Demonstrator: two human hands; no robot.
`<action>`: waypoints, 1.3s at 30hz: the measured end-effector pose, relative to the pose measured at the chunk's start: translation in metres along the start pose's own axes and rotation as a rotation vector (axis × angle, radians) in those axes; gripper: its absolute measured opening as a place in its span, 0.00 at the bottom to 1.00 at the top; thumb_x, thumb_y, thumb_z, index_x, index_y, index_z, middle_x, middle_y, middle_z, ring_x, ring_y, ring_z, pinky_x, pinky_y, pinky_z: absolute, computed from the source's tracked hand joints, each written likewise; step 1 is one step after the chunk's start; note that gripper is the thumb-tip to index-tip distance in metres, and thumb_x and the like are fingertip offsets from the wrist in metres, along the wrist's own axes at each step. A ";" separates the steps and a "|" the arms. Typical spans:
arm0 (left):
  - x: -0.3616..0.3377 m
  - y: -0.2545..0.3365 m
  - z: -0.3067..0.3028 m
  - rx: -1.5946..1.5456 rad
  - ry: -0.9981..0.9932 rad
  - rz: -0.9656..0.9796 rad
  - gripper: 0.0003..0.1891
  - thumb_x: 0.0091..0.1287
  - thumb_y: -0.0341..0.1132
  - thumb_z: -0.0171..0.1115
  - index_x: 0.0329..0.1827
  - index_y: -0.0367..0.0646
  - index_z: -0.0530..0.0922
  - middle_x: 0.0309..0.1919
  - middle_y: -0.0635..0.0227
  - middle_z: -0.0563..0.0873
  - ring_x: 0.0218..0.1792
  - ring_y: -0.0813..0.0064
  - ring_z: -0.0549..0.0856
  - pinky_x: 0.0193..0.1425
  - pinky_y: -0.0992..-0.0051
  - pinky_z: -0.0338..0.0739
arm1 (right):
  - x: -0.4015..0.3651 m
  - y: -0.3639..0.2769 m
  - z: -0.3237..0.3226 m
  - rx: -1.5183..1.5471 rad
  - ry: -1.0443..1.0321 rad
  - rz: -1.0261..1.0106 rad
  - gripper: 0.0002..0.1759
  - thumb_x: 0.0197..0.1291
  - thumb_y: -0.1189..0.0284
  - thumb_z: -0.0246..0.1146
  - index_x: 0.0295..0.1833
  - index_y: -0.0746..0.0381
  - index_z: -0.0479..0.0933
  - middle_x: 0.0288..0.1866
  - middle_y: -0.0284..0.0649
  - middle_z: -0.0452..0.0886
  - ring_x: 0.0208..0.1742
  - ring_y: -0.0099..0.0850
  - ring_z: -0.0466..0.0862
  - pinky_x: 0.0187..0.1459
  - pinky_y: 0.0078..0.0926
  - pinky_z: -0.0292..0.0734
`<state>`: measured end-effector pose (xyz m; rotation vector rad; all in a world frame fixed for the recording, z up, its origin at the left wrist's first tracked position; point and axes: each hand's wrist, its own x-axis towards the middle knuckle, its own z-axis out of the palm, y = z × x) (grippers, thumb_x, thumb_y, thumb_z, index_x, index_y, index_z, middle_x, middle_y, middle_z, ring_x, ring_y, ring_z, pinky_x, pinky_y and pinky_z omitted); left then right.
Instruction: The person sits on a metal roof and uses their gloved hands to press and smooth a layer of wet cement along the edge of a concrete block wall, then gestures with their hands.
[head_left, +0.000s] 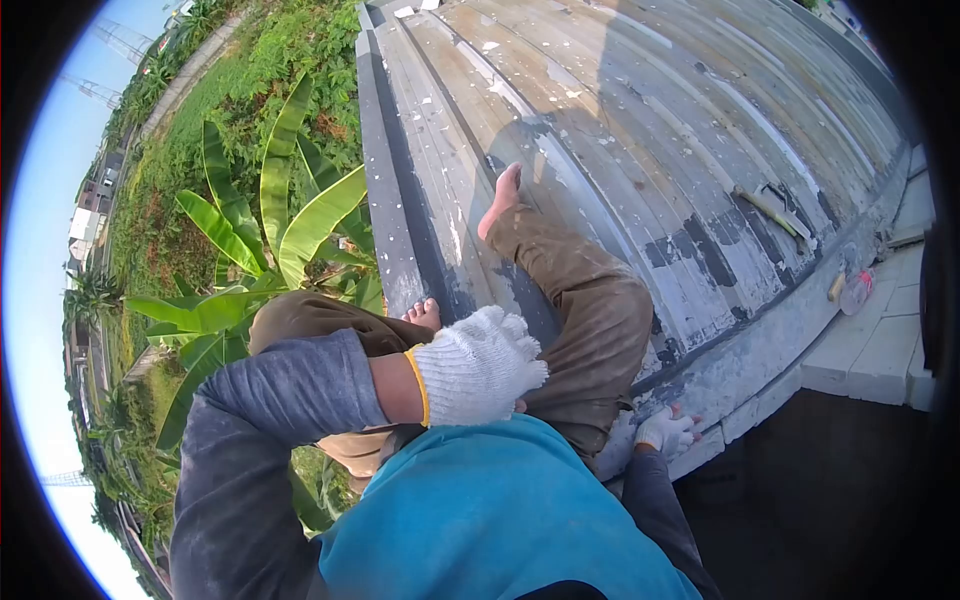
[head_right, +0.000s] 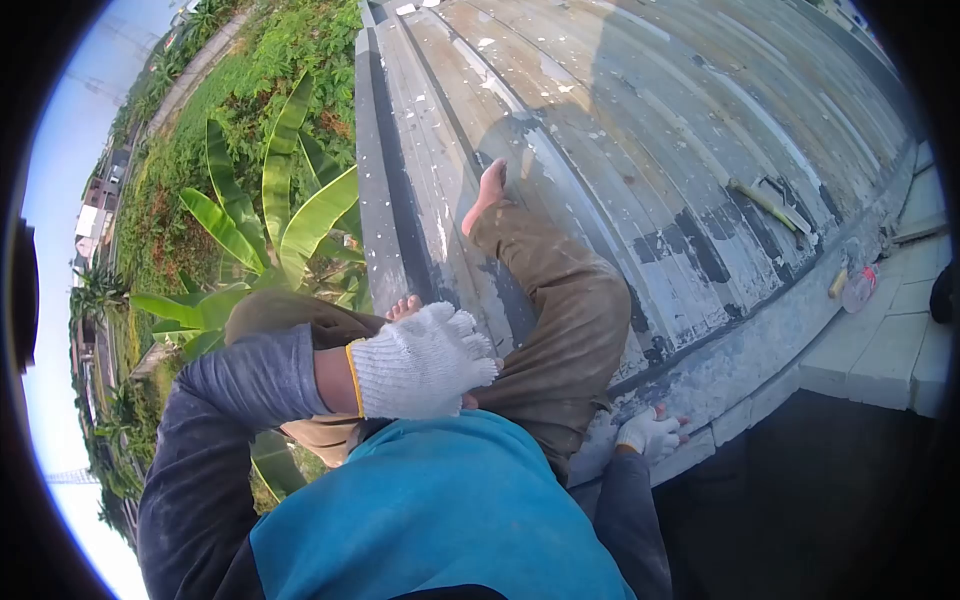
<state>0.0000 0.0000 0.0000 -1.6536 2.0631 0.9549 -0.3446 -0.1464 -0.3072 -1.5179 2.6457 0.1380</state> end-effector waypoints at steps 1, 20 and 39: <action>-0.001 -0.002 0.004 0.014 0.126 -0.005 0.24 0.67 0.55 0.66 0.59 0.51 0.84 0.54 0.61 0.85 0.57 0.58 0.82 0.65 0.44 0.73 | 0.000 0.001 -0.004 0.008 -0.002 -0.014 0.44 0.75 0.40 0.51 0.85 0.55 0.56 0.81 0.68 0.57 0.78 0.60 0.66 0.73 0.56 0.66; 0.013 -0.004 0.010 -0.159 0.076 0.134 0.26 0.57 0.35 0.74 0.59 0.36 0.82 0.43 0.53 0.87 0.48 0.45 0.84 0.52 0.51 0.76 | -0.005 0.011 0.004 0.167 0.092 -0.063 0.44 0.71 0.43 0.58 0.84 0.55 0.60 0.82 0.66 0.57 0.78 0.62 0.65 0.76 0.63 0.59; 0.026 -0.022 0.014 -0.183 0.103 0.236 0.27 0.61 0.38 0.71 0.62 0.35 0.80 0.52 0.47 0.88 0.53 0.41 0.84 0.58 0.50 0.77 | -0.004 0.014 -0.006 0.232 -0.040 -0.073 0.45 0.73 0.44 0.55 0.86 0.59 0.53 0.84 0.70 0.51 0.81 0.66 0.58 0.77 0.64 0.57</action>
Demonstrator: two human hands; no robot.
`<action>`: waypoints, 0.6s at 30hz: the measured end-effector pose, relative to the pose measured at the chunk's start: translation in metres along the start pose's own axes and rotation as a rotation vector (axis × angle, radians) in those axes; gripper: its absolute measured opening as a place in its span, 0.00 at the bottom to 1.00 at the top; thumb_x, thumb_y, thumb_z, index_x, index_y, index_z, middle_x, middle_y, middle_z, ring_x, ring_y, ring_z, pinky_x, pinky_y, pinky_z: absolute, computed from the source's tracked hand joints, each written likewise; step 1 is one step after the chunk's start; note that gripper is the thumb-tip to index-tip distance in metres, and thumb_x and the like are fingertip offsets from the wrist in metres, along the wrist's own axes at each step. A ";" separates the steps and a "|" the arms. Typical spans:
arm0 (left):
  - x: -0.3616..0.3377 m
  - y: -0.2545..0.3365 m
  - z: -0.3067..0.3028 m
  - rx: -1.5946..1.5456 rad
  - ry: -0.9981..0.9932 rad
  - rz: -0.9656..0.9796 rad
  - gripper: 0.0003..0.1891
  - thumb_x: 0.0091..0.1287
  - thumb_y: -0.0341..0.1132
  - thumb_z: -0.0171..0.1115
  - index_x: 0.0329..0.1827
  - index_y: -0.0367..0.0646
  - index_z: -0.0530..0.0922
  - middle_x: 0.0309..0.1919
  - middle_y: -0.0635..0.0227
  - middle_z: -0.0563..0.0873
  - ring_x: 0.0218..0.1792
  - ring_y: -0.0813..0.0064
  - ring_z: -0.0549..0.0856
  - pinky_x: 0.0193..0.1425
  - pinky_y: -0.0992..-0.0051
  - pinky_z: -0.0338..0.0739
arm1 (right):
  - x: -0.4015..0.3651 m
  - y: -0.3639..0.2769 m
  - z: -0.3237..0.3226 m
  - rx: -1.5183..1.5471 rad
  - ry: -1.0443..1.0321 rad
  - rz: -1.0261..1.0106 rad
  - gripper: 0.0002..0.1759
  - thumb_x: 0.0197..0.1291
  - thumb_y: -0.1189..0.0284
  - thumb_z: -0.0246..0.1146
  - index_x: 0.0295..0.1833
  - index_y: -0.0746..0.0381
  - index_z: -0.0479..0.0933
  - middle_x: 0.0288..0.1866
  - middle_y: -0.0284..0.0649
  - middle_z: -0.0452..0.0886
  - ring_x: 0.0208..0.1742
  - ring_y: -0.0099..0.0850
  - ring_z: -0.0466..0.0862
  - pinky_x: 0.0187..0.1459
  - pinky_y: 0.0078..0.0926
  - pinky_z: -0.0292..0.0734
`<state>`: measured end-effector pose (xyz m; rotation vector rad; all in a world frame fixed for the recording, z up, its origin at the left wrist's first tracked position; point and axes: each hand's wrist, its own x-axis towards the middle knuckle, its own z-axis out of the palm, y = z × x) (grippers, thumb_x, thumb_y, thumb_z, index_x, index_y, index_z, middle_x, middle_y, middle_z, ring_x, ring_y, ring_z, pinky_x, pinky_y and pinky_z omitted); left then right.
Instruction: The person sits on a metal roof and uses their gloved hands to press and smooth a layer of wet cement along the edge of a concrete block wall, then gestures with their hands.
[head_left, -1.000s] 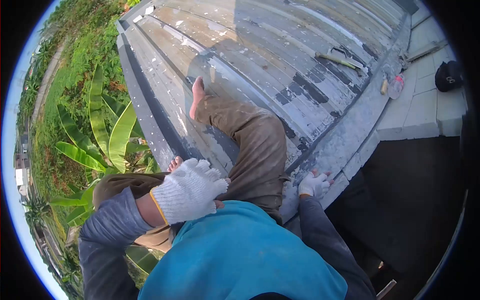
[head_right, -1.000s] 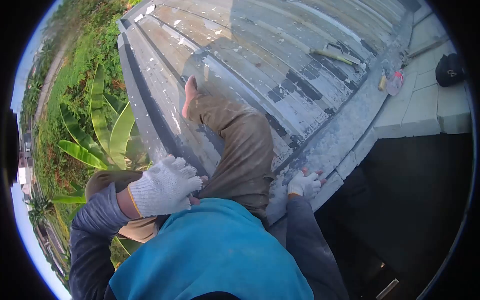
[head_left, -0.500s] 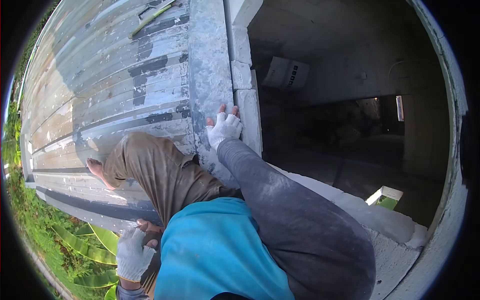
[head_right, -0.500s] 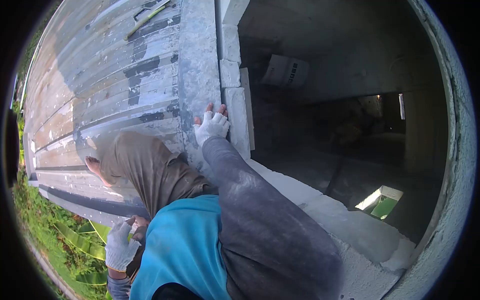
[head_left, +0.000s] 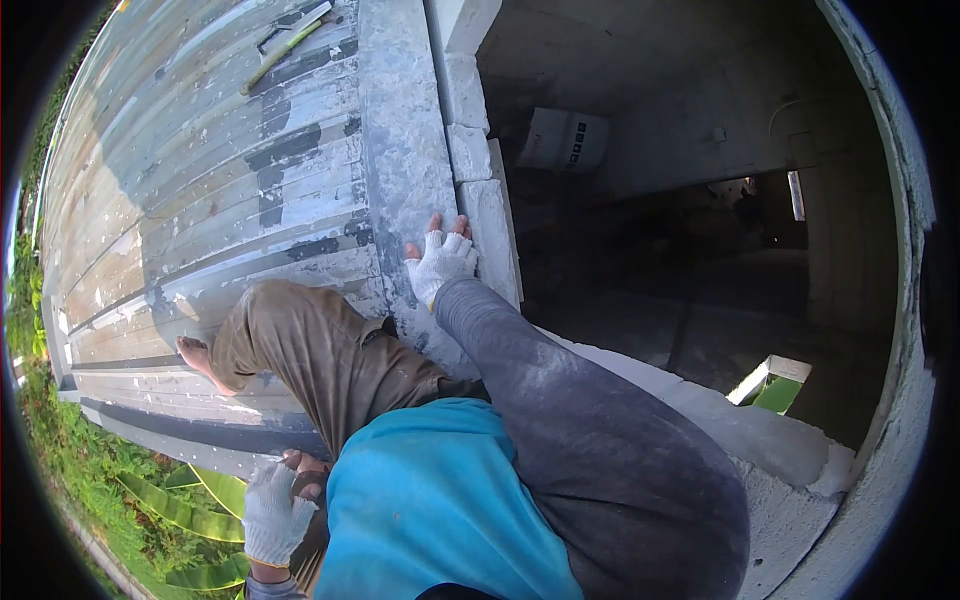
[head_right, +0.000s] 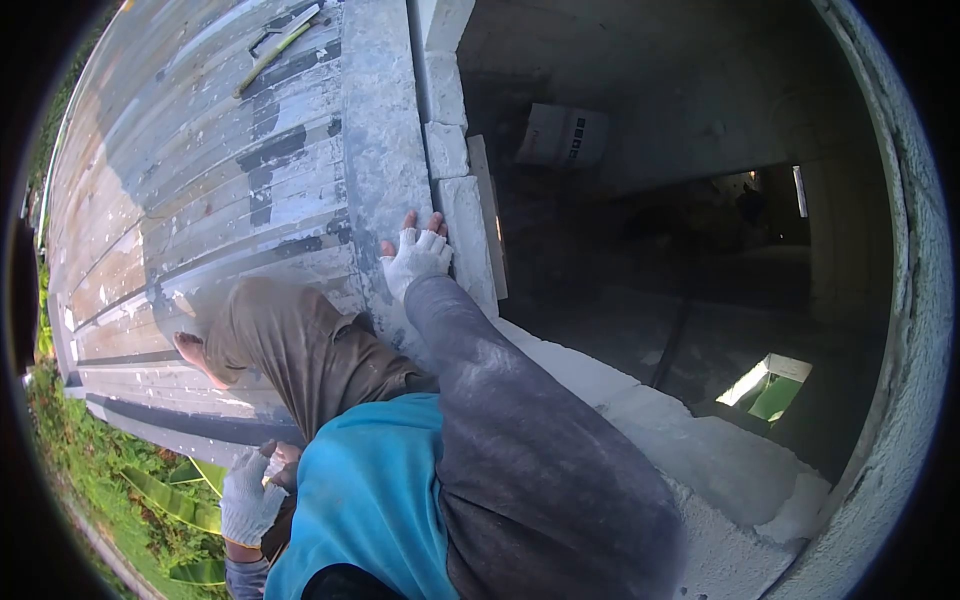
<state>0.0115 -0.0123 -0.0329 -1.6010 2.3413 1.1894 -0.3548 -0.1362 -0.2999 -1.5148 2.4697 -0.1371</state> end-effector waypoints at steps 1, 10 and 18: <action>-0.001 -0.001 0.001 0.007 0.003 0.004 0.27 0.61 0.39 0.71 0.62 0.35 0.79 0.53 0.47 0.88 0.53 0.41 0.84 0.59 0.50 0.77 | 0.000 0.000 0.000 0.001 0.000 -0.001 0.45 0.73 0.44 0.55 0.86 0.59 0.53 0.84 0.70 0.51 0.81 0.66 0.58 0.77 0.64 0.57; -0.001 0.008 -0.006 0.031 0.020 0.037 0.26 0.63 0.41 0.72 0.61 0.35 0.80 0.52 0.49 0.88 0.52 0.43 0.85 0.58 0.51 0.77 | -0.003 0.002 0.000 0.023 0.007 -0.004 0.45 0.73 0.45 0.56 0.86 0.58 0.54 0.84 0.69 0.51 0.81 0.66 0.58 0.77 0.63 0.56; -0.018 0.009 -0.042 0.297 0.274 -0.101 0.26 0.59 0.42 0.73 0.59 0.40 0.82 0.45 0.55 0.88 0.47 0.49 0.85 0.53 0.53 0.79 | -0.001 -0.004 0.010 -0.054 0.120 0.007 0.42 0.71 0.46 0.59 0.82 0.58 0.61 0.77 0.65 0.62 0.83 0.58 0.58 0.76 0.58 0.57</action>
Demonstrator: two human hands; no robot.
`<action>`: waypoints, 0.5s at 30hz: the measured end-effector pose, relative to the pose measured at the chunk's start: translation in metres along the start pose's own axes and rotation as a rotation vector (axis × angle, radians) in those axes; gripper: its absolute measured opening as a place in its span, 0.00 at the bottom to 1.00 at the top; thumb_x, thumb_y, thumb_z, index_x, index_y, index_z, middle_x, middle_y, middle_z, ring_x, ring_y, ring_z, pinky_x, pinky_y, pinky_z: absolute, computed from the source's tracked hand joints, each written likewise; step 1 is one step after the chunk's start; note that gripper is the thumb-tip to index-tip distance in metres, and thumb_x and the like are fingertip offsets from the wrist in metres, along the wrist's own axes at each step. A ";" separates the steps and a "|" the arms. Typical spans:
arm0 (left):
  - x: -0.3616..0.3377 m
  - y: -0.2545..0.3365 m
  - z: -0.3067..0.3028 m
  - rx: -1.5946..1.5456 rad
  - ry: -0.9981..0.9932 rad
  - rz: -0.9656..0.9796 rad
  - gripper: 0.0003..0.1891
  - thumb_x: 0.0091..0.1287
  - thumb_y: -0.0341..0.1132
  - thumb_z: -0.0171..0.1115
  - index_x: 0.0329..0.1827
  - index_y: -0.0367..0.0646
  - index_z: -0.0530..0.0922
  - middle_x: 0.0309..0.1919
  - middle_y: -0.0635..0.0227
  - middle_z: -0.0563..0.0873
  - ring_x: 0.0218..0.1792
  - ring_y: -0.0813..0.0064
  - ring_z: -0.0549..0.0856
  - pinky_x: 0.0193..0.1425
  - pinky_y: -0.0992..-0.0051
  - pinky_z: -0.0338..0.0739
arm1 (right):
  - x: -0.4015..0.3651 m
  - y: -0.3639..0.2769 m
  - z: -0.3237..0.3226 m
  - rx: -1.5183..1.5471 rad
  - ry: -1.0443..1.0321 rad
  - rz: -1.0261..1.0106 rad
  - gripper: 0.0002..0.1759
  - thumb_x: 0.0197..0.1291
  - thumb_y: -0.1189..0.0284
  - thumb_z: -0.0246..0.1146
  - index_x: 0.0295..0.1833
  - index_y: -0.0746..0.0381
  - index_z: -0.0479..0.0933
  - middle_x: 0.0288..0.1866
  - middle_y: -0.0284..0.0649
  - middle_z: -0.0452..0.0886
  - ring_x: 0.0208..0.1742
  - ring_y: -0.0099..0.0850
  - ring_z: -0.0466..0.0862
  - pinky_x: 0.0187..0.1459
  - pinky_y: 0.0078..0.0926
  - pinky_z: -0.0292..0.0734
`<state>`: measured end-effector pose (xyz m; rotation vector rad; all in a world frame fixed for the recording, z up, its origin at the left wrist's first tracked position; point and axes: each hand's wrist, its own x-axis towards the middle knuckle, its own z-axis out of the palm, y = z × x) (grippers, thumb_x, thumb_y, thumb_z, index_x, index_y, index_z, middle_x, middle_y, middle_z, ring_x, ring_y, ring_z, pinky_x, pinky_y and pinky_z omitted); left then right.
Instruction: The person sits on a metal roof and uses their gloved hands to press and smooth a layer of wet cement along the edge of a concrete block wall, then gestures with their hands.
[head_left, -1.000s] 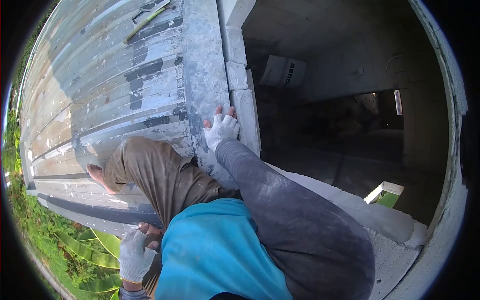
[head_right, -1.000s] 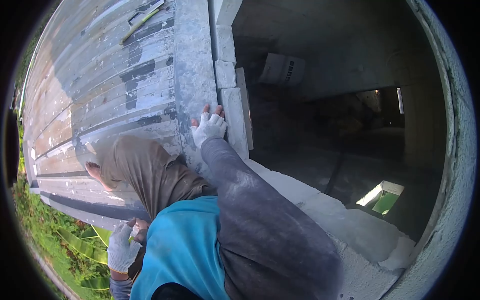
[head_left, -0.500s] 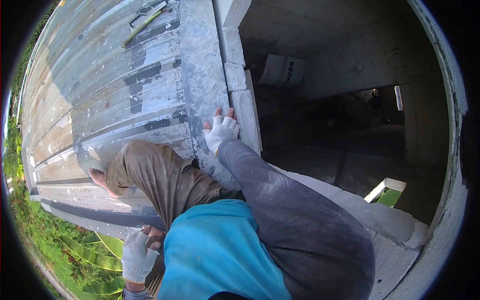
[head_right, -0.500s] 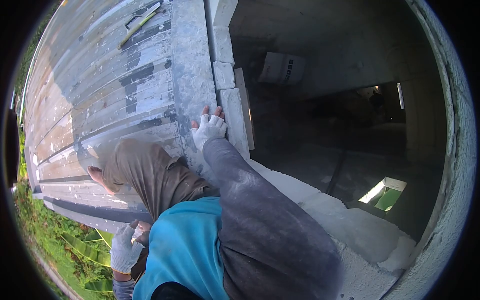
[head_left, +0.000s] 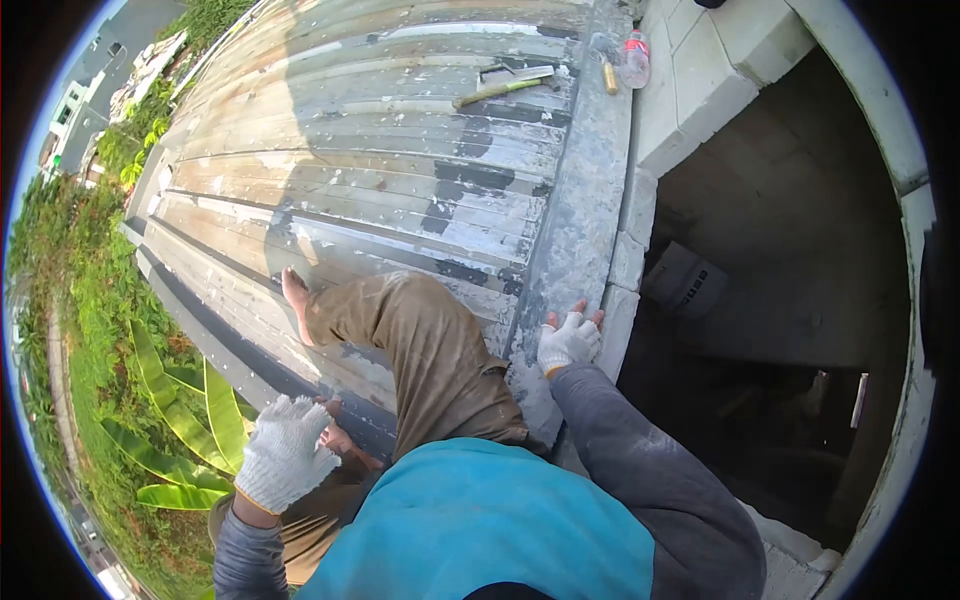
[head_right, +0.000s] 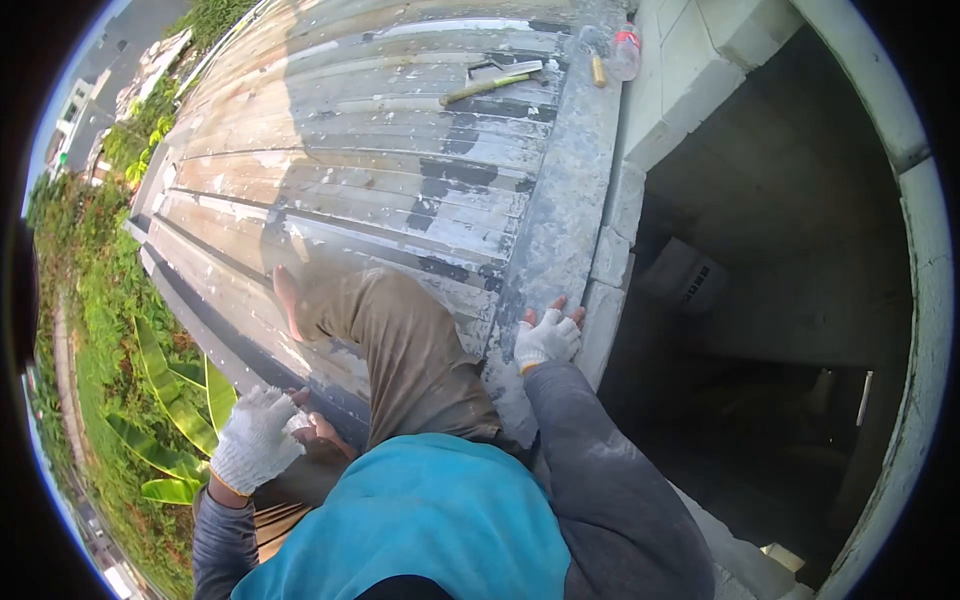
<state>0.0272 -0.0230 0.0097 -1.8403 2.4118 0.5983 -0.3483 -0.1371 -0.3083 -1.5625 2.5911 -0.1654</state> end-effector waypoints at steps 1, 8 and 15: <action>-0.002 -0.001 -0.007 0.001 0.029 -0.056 0.26 0.59 0.42 0.73 0.59 0.40 0.82 0.45 0.55 0.88 0.47 0.49 0.85 0.53 0.53 0.79 | -0.001 0.001 0.003 -0.036 0.018 -0.018 0.43 0.71 0.46 0.59 0.82 0.58 0.61 0.74 0.62 0.65 0.83 0.56 0.57 0.76 0.57 0.57; -0.024 -0.011 -0.014 -0.012 0.158 -0.281 0.28 0.60 0.48 0.75 0.61 0.43 0.84 0.48 0.56 0.89 0.50 0.50 0.85 0.57 0.55 0.79 | 0.002 -0.004 -0.006 -0.054 -0.064 -0.003 0.42 0.71 0.46 0.58 0.82 0.56 0.61 0.75 0.63 0.66 0.75 0.56 0.67 0.72 0.55 0.62; -0.032 -0.007 -0.016 -0.089 0.063 -0.364 0.26 0.64 0.48 0.72 0.62 0.44 0.84 0.46 0.57 0.89 0.50 0.51 0.86 0.58 0.55 0.78 | -0.003 -0.015 -0.023 -0.075 -0.142 0.007 0.41 0.74 0.46 0.55 0.84 0.56 0.59 0.76 0.64 0.65 0.80 0.55 0.64 0.75 0.55 0.61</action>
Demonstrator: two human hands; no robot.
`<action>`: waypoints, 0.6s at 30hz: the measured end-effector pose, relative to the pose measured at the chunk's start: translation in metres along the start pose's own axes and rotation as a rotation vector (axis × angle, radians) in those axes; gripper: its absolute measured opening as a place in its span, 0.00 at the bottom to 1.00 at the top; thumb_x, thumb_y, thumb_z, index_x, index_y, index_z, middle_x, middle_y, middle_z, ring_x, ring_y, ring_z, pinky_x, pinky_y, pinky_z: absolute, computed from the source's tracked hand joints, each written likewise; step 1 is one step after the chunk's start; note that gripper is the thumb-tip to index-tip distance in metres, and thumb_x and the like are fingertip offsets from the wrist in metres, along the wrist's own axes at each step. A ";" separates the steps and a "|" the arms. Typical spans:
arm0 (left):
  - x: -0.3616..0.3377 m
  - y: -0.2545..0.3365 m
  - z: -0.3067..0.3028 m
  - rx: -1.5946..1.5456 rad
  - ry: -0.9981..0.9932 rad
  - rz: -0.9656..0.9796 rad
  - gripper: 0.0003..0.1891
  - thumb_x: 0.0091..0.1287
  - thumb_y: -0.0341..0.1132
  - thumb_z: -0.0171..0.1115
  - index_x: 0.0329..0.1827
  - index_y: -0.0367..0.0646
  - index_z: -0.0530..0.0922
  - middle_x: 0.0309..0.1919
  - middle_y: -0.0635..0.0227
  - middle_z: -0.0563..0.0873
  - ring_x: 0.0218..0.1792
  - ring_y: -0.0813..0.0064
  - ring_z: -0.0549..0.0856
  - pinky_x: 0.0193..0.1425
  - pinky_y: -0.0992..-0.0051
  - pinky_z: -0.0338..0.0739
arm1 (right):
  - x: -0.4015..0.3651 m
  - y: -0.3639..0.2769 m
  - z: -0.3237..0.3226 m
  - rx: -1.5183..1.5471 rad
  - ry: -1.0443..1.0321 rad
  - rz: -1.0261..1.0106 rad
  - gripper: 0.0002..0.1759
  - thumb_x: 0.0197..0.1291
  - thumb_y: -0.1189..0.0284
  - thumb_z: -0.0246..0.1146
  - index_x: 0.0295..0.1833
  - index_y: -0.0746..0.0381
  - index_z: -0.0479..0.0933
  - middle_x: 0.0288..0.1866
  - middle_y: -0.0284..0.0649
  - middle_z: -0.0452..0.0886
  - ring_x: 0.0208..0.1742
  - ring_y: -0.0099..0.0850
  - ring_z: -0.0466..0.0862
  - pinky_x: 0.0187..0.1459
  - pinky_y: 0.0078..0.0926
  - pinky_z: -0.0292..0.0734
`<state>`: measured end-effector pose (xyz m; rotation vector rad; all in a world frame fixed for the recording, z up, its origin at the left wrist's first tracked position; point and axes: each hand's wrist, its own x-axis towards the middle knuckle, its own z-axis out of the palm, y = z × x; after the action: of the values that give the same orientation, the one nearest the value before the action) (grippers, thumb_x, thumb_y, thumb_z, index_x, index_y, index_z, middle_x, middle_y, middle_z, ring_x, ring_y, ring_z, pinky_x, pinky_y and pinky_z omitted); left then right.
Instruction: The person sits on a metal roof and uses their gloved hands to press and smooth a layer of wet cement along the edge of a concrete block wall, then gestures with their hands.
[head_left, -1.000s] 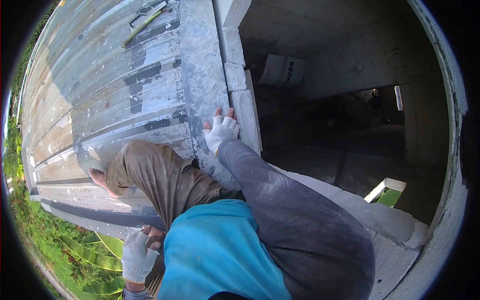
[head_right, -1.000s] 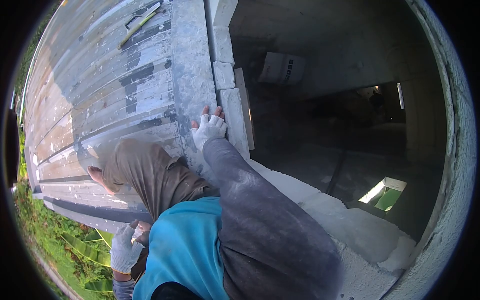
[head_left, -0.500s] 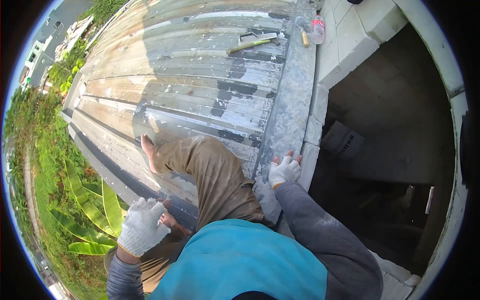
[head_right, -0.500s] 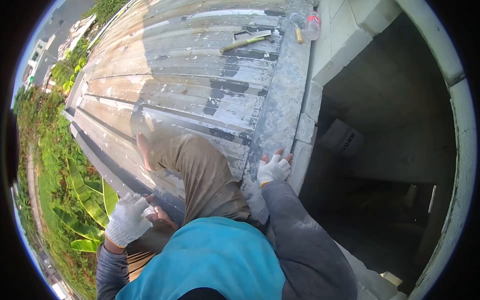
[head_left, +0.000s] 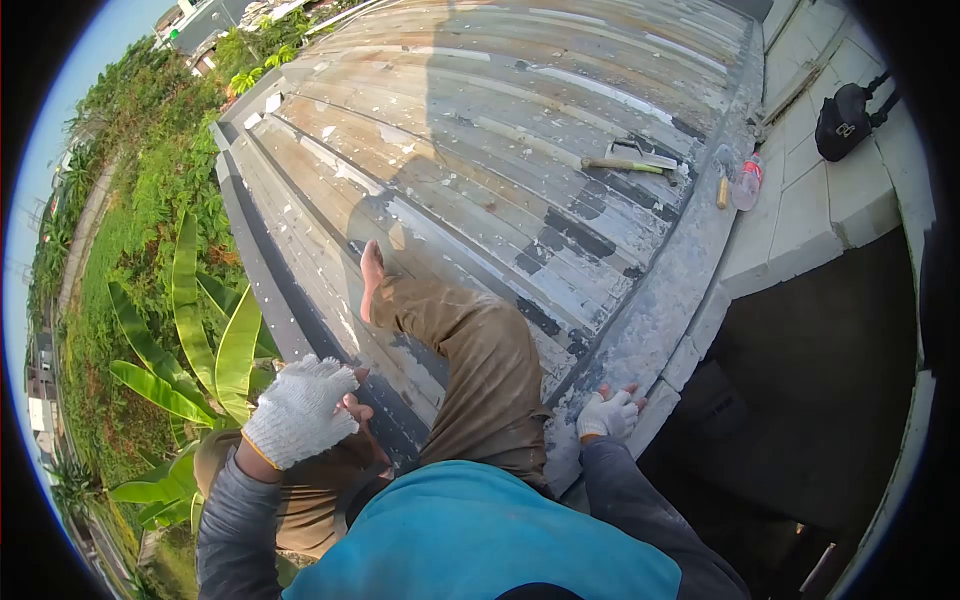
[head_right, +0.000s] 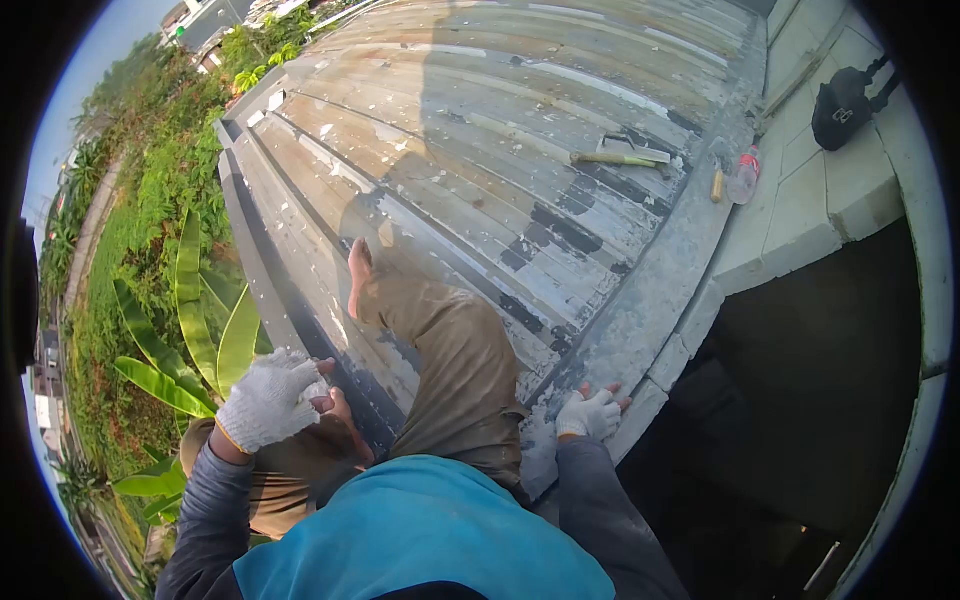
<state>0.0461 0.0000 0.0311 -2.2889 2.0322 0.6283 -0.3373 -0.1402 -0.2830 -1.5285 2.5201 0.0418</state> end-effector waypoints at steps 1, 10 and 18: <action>0.000 0.003 -0.003 -0.001 -0.016 0.016 0.26 0.64 0.47 0.71 0.62 0.44 0.84 0.46 0.57 0.89 0.51 0.51 0.86 0.58 0.55 0.78 | 0.001 0.002 0.001 -0.011 0.058 0.000 0.41 0.74 0.46 0.55 0.84 0.56 0.59 0.76 0.64 0.65 0.79 0.55 0.64 0.74 0.55 0.62; 0.004 0.015 -0.011 0.060 0.166 0.185 0.28 0.60 0.49 0.73 0.59 0.43 0.84 0.41 0.59 0.87 0.46 0.52 0.83 0.52 0.55 0.78 | 0.008 0.013 0.029 -0.011 0.122 0.011 0.44 0.71 0.42 0.56 0.84 0.55 0.59 0.79 0.63 0.61 0.75 0.57 0.68 0.72 0.55 0.63; -0.003 0.005 -0.006 0.073 0.142 0.111 0.27 0.59 0.49 0.73 0.58 0.43 0.84 0.42 0.59 0.87 0.45 0.50 0.84 0.53 0.53 0.78 | 0.013 0.018 0.045 -0.017 0.115 0.014 0.44 0.69 0.41 0.56 0.83 0.53 0.61 0.81 0.64 0.60 0.71 0.54 0.71 0.72 0.56 0.62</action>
<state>0.0425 0.0004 0.0383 -2.2526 2.2168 0.3978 -0.3526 -0.1378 -0.3312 -1.5619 2.6256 -0.0237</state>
